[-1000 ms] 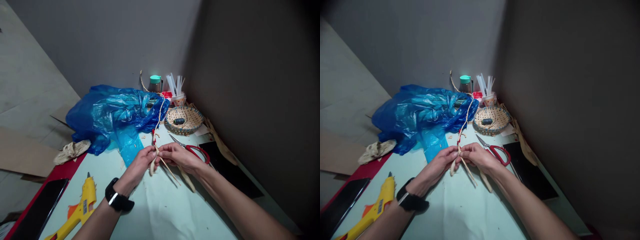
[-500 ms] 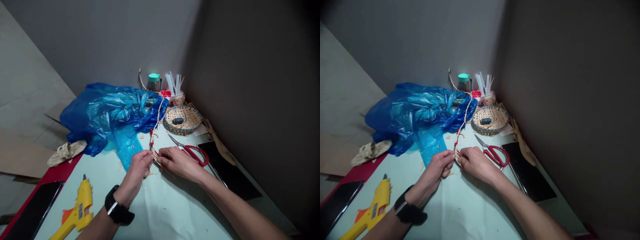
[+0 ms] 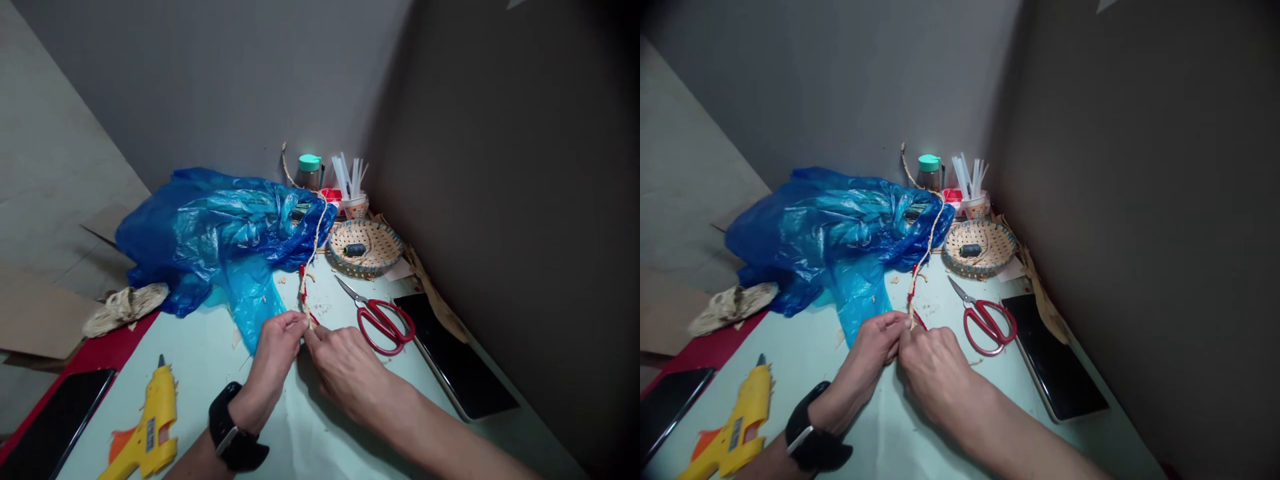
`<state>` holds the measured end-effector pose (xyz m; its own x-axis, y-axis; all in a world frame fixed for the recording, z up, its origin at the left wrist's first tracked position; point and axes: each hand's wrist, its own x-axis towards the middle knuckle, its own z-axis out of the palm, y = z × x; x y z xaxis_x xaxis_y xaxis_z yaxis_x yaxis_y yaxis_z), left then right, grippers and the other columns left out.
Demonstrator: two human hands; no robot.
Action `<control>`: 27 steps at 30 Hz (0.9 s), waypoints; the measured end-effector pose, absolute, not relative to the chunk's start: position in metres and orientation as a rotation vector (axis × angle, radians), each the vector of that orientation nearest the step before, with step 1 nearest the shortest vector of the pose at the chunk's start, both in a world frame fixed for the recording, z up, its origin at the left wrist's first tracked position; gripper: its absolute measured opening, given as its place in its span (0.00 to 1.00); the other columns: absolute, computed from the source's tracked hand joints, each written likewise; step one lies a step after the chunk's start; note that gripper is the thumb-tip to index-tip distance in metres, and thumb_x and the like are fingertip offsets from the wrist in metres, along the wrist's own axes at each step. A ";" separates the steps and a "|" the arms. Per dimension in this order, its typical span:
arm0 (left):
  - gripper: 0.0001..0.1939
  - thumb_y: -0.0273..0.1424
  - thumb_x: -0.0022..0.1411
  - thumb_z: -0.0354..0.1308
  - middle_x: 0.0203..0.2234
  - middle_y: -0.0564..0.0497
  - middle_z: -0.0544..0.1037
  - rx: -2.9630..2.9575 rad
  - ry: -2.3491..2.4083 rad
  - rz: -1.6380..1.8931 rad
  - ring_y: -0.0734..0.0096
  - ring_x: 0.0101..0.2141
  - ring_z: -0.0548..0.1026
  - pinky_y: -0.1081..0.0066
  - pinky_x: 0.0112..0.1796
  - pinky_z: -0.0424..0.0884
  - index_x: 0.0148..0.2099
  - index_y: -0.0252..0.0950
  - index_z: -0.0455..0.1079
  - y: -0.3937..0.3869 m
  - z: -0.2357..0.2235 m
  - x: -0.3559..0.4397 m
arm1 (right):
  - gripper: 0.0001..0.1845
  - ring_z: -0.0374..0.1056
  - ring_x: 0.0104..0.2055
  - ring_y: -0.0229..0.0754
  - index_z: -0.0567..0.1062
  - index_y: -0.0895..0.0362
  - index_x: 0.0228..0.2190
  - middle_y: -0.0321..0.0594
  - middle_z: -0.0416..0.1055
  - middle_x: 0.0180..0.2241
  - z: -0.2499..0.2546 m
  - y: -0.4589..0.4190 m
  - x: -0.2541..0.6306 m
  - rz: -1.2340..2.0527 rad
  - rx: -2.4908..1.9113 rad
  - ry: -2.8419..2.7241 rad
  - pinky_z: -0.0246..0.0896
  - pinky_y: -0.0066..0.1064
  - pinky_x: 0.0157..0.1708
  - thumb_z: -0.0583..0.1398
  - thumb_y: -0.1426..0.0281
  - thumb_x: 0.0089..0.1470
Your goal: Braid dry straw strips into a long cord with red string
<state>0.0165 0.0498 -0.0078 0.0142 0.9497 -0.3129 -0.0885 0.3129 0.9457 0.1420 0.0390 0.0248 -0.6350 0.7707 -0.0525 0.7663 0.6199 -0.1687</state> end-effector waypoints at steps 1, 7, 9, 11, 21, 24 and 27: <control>0.08 0.33 0.52 0.58 0.21 0.56 0.68 0.892 1.265 1.011 0.80 0.22 0.62 0.78 0.23 0.56 0.30 0.32 0.69 0.049 -0.008 0.016 | 0.15 0.68 0.28 0.46 0.72 0.63 0.40 0.50 0.73 0.35 0.025 0.039 0.142 0.270 -1.321 -2.830 0.41 0.35 0.24 0.54 0.79 0.48; 0.09 0.32 0.50 0.60 0.20 0.56 0.70 0.897 1.246 1.010 0.80 0.20 0.62 0.77 0.23 0.58 0.34 0.32 0.72 0.047 -0.002 0.014 | 0.14 0.66 0.33 0.43 0.74 0.58 0.32 0.46 0.72 0.31 0.037 0.057 0.159 0.459 -1.418 -2.495 0.48 0.31 0.29 0.51 0.65 0.59; 0.10 0.33 0.52 0.59 0.21 0.54 0.72 0.940 1.231 1.002 0.79 0.19 0.63 0.76 0.23 0.59 0.36 0.32 0.72 0.048 0.000 0.013 | 0.15 0.66 0.34 0.42 0.73 0.58 0.33 0.45 0.71 0.33 0.036 0.064 0.163 0.598 -1.439 -2.332 0.49 0.30 0.31 0.50 0.65 0.61; 0.11 0.33 0.53 0.58 0.21 0.53 0.73 0.992 1.224 0.999 0.78 0.20 0.64 0.76 0.24 0.60 0.37 0.32 0.72 0.048 -0.002 0.012 | 0.14 0.65 0.32 0.39 0.71 0.57 0.35 0.42 0.71 0.31 0.028 0.068 0.162 0.811 -1.397 -2.248 0.50 0.28 0.30 0.49 0.65 0.62; 0.10 0.31 0.58 0.50 0.25 0.53 0.75 1.429 1.381 0.921 0.67 0.30 0.72 0.70 0.34 0.64 0.44 0.37 0.61 0.047 -0.010 0.005 | 0.13 0.62 0.29 0.36 0.71 0.58 0.28 0.37 0.71 0.27 0.003 0.073 0.156 0.971 -1.357 -2.160 0.47 0.26 0.27 0.51 0.67 0.59; 0.05 0.31 0.61 0.46 0.23 0.53 0.74 1.716 1.545 0.744 0.65 0.28 0.72 0.69 0.32 0.61 0.36 0.39 0.62 0.045 0.004 0.004 | 0.10 0.59 0.26 0.35 0.72 0.58 0.27 0.35 0.68 0.24 0.007 0.074 0.160 0.920 -1.378 -2.150 0.45 0.25 0.25 0.53 0.69 0.55; 0.10 0.33 0.62 0.44 0.23 0.51 0.75 1.904 1.724 0.623 0.65 0.25 0.72 0.70 0.28 0.59 0.31 0.39 0.64 0.040 0.015 0.006 | 0.07 0.59 0.25 0.34 0.71 0.58 0.25 0.34 0.68 0.22 0.007 0.075 0.161 0.896 -1.372 -2.102 0.45 0.25 0.24 0.54 0.72 0.52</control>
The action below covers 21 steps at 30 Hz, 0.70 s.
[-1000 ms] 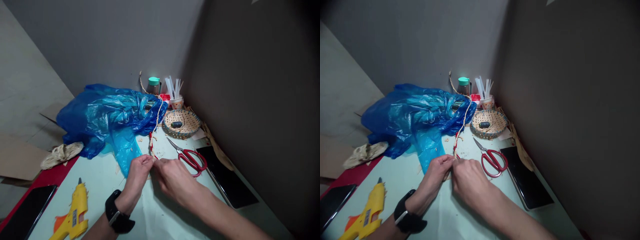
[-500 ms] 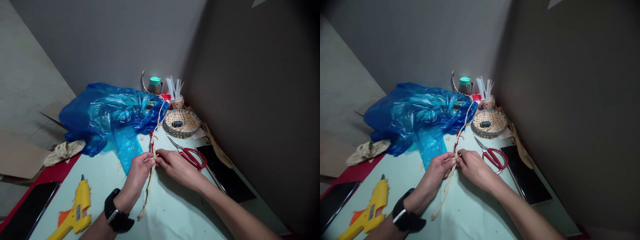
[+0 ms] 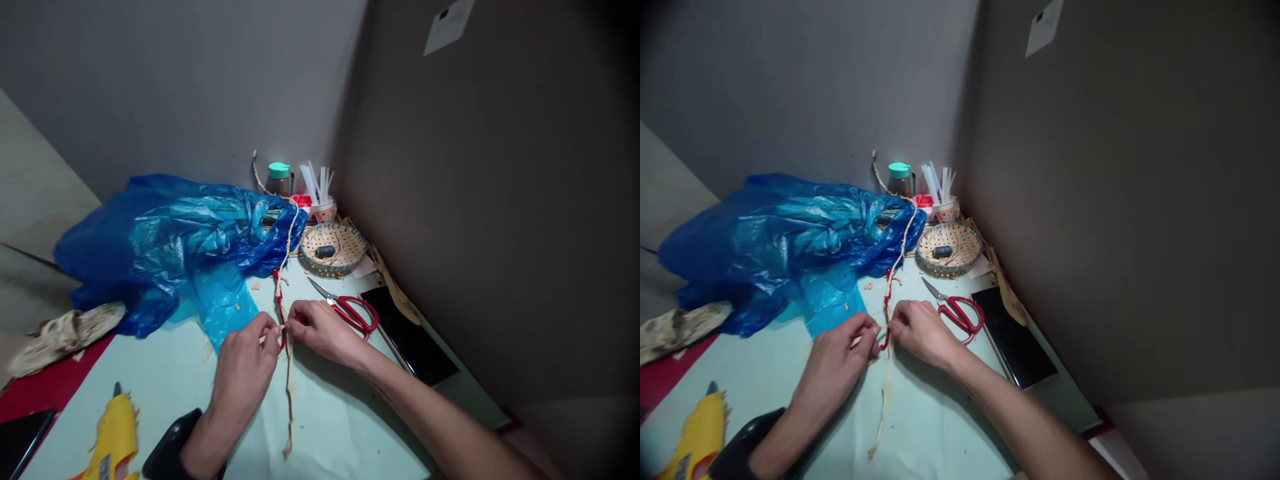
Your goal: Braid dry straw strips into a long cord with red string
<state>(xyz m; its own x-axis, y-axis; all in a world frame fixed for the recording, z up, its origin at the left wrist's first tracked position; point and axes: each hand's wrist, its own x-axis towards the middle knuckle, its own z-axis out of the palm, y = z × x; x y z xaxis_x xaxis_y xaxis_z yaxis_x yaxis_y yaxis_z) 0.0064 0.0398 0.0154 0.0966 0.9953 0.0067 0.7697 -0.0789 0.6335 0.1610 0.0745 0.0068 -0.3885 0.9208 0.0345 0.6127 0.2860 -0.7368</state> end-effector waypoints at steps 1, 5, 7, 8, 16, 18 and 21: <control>0.10 0.33 0.62 0.44 0.22 0.51 0.75 1.963 1.762 0.616 0.65 0.25 0.72 0.70 0.27 0.58 0.31 0.39 0.64 0.037 0.016 0.009 | 0.07 0.59 0.25 0.34 0.71 0.58 0.25 0.34 0.68 0.22 0.006 0.075 0.161 0.916 -1.358 -2.069 0.45 0.25 0.24 0.55 0.72 0.51; 0.11 0.30 0.63 0.44 0.21 0.49 0.75 2.318 1.680 0.641 0.66 0.22 0.72 0.69 0.26 0.56 0.31 0.39 0.66 0.022 0.008 0.022 | 0.06 0.62 0.24 0.35 0.71 0.58 0.25 0.34 0.68 0.20 0.001 0.078 0.161 1.252 -1.264 -1.853 0.51 0.24 0.25 0.55 0.71 0.51; 0.12 0.27 0.62 0.44 0.21 0.48 0.75 2.452 1.591 0.609 0.66 0.22 0.72 0.68 0.25 0.56 0.32 0.37 0.67 0.016 0.005 0.026 | 0.06 0.60 0.22 0.33 0.70 0.59 0.25 0.33 0.67 0.19 0.001 0.080 0.162 1.441 -1.204 -1.708 0.51 0.24 0.24 0.56 0.70 0.50; 0.12 0.26 0.62 0.44 0.21 0.48 0.75 2.476 1.557 0.585 0.66 0.22 0.72 0.68 0.25 0.55 0.32 0.37 0.68 0.014 0.006 0.027 | 0.06 0.59 0.21 0.32 0.70 0.60 0.24 0.33 0.66 0.19 0.001 0.081 0.163 1.524 -1.169 -1.632 0.50 0.23 0.23 0.57 0.70 0.49; 0.10 0.36 0.62 0.49 0.25 0.52 0.70 1.516 1.529 1.001 0.72 0.26 0.69 0.71 0.31 0.63 0.33 0.36 0.65 0.042 0.022 0.005 | 0.06 0.51 0.17 0.28 0.68 0.59 0.25 0.32 0.66 0.21 0.010 0.078 0.160 1.776 -1.033 -1.381 0.42 0.23 0.18 0.58 0.69 0.49; 0.09 0.36 0.61 0.50 0.28 0.52 0.70 1.220 1.215 0.909 0.74 0.26 0.69 0.72 0.31 0.65 0.37 0.35 0.65 0.048 0.015 0.004 | 0.06 0.54 0.18 0.29 0.68 0.59 0.26 0.32 0.66 0.22 0.009 0.077 0.158 1.776 -1.028 -1.397 0.44 0.23 0.18 0.58 0.69 0.50; 0.08 0.34 0.60 0.53 0.26 0.53 0.67 0.990 0.965 0.867 0.81 0.21 0.62 0.79 0.21 0.58 0.36 0.34 0.64 0.052 0.002 0.008 | 0.06 0.54 0.19 0.30 0.68 0.59 0.27 0.34 0.68 0.24 0.006 0.078 0.159 1.713 -1.041 -1.526 0.45 0.23 0.18 0.56 0.68 0.52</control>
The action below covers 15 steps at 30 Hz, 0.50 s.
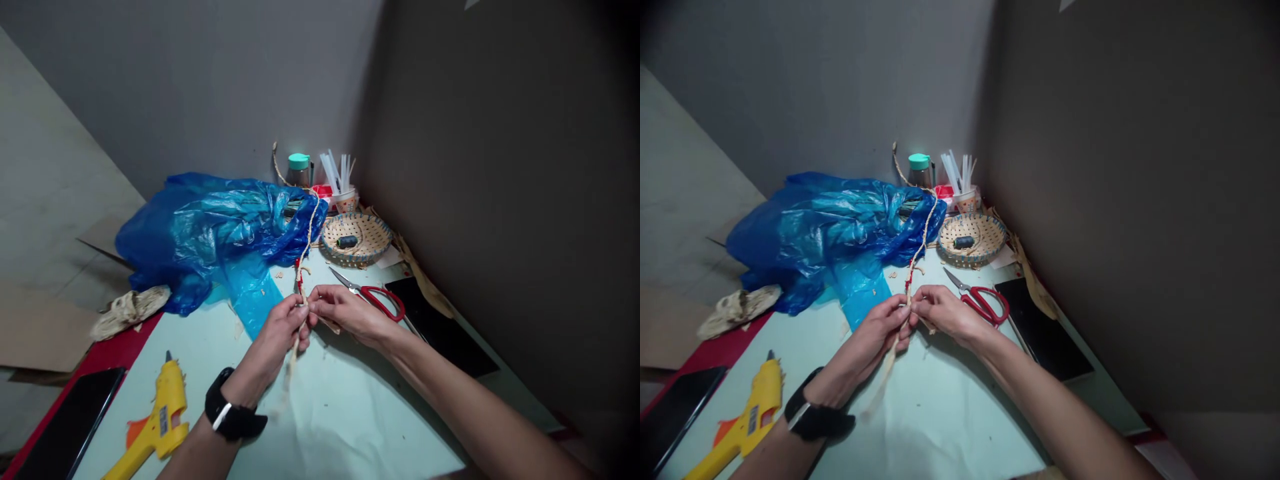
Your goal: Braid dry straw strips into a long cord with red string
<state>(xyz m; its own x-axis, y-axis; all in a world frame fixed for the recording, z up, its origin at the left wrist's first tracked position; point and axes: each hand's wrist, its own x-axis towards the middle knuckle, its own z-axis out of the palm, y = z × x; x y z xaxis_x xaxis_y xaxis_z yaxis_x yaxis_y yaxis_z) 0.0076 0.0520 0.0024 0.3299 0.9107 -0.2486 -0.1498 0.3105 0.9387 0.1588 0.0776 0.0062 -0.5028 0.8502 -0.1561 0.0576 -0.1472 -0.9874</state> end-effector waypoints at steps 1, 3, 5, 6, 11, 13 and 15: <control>0.07 0.34 0.59 0.54 0.25 0.54 0.67 0.969 0.955 0.873 0.84 0.19 0.58 0.80 0.19 0.52 0.35 0.34 0.64 0.053 -0.001 0.008 | 0.07 0.54 0.19 0.31 0.68 0.59 0.28 0.35 0.69 0.24 0.006 0.078 0.160 1.672 -1.061 -1.600 0.46 0.24 0.19 0.55 0.68 0.53; 0.08 0.33 0.57 0.56 0.23 0.53 0.68 0.959 0.988 0.871 0.86 0.17 0.53 0.80 0.18 0.44 0.35 0.32 0.65 0.054 -0.005 0.007 | 0.08 0.58 0.22 0.32 0.69 0.59 0.29 0.37 0.71 0.25 0.008 0.077 0.162 1.525 -1.132 -1.806 0.49 0.24 0.22 0.53 0.69 0.55; 0.10 0.34 0.55 0.58 0.21 0.53 0.68 0.961 1.065 0.874 0.86 0.17 0.50 0.79 0.18 0.42 0.32 0.30 0.66 0.055 -0.007 0.005 | 0.09 0.62 0.25 0.35 0.71 0.59 0.29 0.38 0.72 0.25 0.013 0.075 0.164 1.246 -1.244 -2.033 0.50 0.25 0.25 0.53 0.69 0.56; 0.11 0.34 0.53 0.59 0.20 0.54 0.67 0.963 1.113 0.883 0.87 0.16 0.49 0.78 0.18 0.42 0.30 0.30 0.67 0.056 -0.008 0.004 | 0.10 0.63 0.26 0.36 0.72 0.59 0.29 0.39 0.72 0.25 0.015 0.073 0.164 1.075 -1.309 -2.128 0.49 0.25 0.25 0.53 0.69 0.56; 0.13 0.37 0.47 0.63 0.14 0.56 0.65 1.011 1.315 0.911 0.85 0.14 0.50 0.77 0.17 0.43 0.26 0.30 0.71 0.057 -0.011 0.007 | 0.14 0.64 0.24 0.38 0.73 0.60 0.29 0.44 0.72 0.25 0.025 0.061 0.162 0.540 -1.548 -2.391 0.41 0.28 0.21 0.52 0.65 0.57; 0.14 0.38 0.45 0.64 0.17 0.53 0.70 1.024 1.348 0.936 0.81 0.16 0.58 0.77 0.18 0.50 0.29 0.30 0.74 0.057 -0.012 0.010 | 0.15 0.65 0.25 0.39 0.74 0.60 0.30 0.45 0.72 0.26 0.026 0.059 0.161 0.474 -1.561 -2.461 0.39 0.29 0.21 0.52 0.65 0.58; 0.16 0.37 0.43 0.66 0.21 0.50 0.75 1.008 1.365 0.984 0.76 0.21 0.65 0.76 0.21 0.57 0.32 0.30 0.76 0.057 -0.014 0.012 | 0.15 0.66 0.25 0.40 0.74 0.59 0.31 0.46 0.73 0.26 0.029 0.060 0.162 0.442 -1.552 -2.519 0.39 0.29 0.20 0.51 0.64 0.59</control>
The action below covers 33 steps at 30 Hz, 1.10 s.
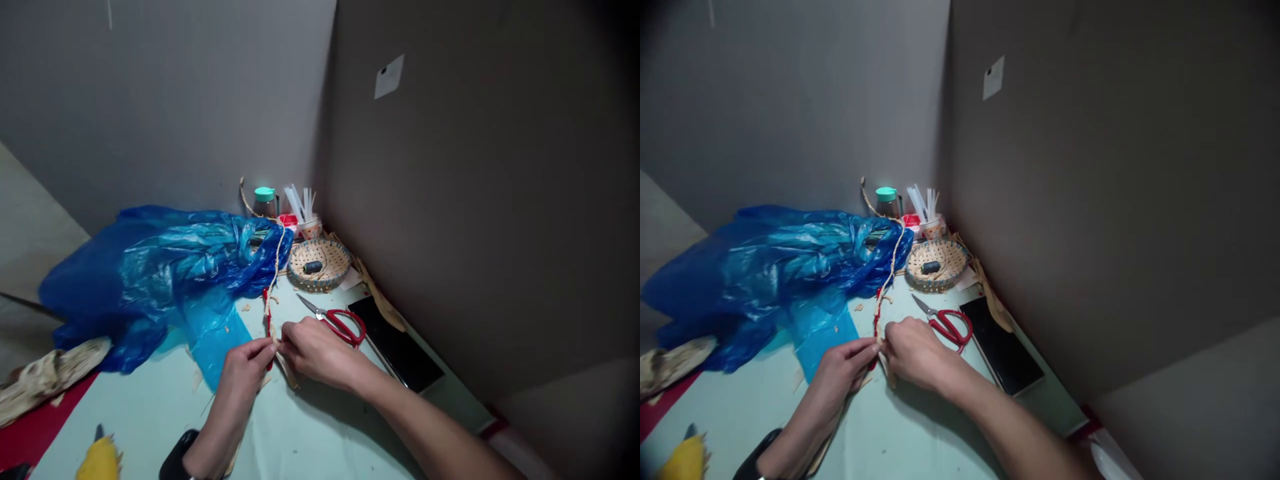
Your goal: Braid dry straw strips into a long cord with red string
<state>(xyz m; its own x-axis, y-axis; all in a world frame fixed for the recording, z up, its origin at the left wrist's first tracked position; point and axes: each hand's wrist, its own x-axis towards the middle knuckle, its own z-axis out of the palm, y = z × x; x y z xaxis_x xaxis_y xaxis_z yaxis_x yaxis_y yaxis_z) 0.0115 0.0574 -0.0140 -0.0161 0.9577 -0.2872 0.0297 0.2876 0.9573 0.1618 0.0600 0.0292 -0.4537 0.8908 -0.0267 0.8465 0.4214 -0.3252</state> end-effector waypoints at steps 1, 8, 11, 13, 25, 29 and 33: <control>0.17 0.37 0.42 0.66 0.23 0.49 0.76 0.993 1.370 1.006 0.74 0.22 0.67 0.76 0.22 0.59 0.33 0.30 0.77 0.058 -0.015 0.012 | 0.16 0.67 0.26 0.40 0.74 0.59 0.32 0.45 0.73 0.27 0.032 0.062 0.164 0.444 -1.549 -2.539 0.40 0.29 0.20 0.51 0.63 0.59; 0.20 0.37 0.43 0.66 0.12 0.58 0.65 0.920 1.301 0.997 0.85 0.14 0.51 0.79 0.17 0.45 0.36 0.27 0.76 0.058 -0.017 0.010 | 0.15 0.72 0.35 0.48 0.71 0.61 0.42 0.52 0.74 0.35 0.054 0.101 0.235 -0.154 -2.250 -2.054 0.58 0.31 0.30 0.48 0.69 0.62; 0.20 0.38 0.44 0.66 0.12 0.59 0.63 0.923 1.269 0.999 0.86 0.14 0.48 0.79 0.16 0.42 0.37 0.27 0.76 0.056 -0.014 0.009 | 0.14 0.72 0.40 0.53 0.75 0.64 0.38 0.58 0.73 0.35 0.047 0.114 0.268 -0.211 -2.353 -2.001 0.61 0.35 0.35 0.51 0.73 0.60; 0.19 0.37 0.44 0.66 0.13 0.57 0.65 0.929 1.285 1.011 0.86 0.14 0.49 0.78 0.16 0.42 0.37 0.27 0.76 0.056 -0.012 0.008 | 0.13 0.72 0.40 0.53 0.76 0.64 0.35 0.57 0.74 0.35 0.037 0.117 0.279 -0.207 -2.363 -2.021 0.61 0.35 0.36 0.51 0.76 0.58; 0.17 0.33 0.38 0.66 0.24 0.45 0.79 0.842 1.257 1.104 0.69 0.28 0.73 0.77 0.27 0.65 0.33 0.29 0.75 0.061 -0.012 0.012 | 0.11 0.68 0.32 0.41 0.72 0.59 0.31 0.42 0.73 0.30 0.063 0.098 0.266 0.290 -1.760 -2.009 0.57 0.28 0.31 0.51 0.70 0.56; 0.21 0.32 0.41 0.64 0.21 0.49 0.77 0.898 1.254 1.127 0.79 0.17 0.66 0.79 0.18 0.54 0.40 0.30 0.69 0.057 -0.013 0.014 | 0.13 0.64 0.28 0.36 0.69 0.58 0.29 0.36 0.70 0.26 0.062 0.090 0.238 1.248 -1.163 -1.865 0.57 0.25 0.29 0.56 0.60 0.54; 0.23 0.31 0.47 0.60 0.20 0.55 0.75 0.973 1.208 1.157 0.82 0.14 0.61 0.80 0.17 0.48 0.47 0.37 0.62 0.052 -0.009 0.014 | 0.16 0.59 0.24 0.32 0.68 0.58 0.29 0.34 0.67 0.25 0.044 0.083 0.213 1.605 -1.103 -1.660 0.52 0.23 0.24 0.63 0.59 0.47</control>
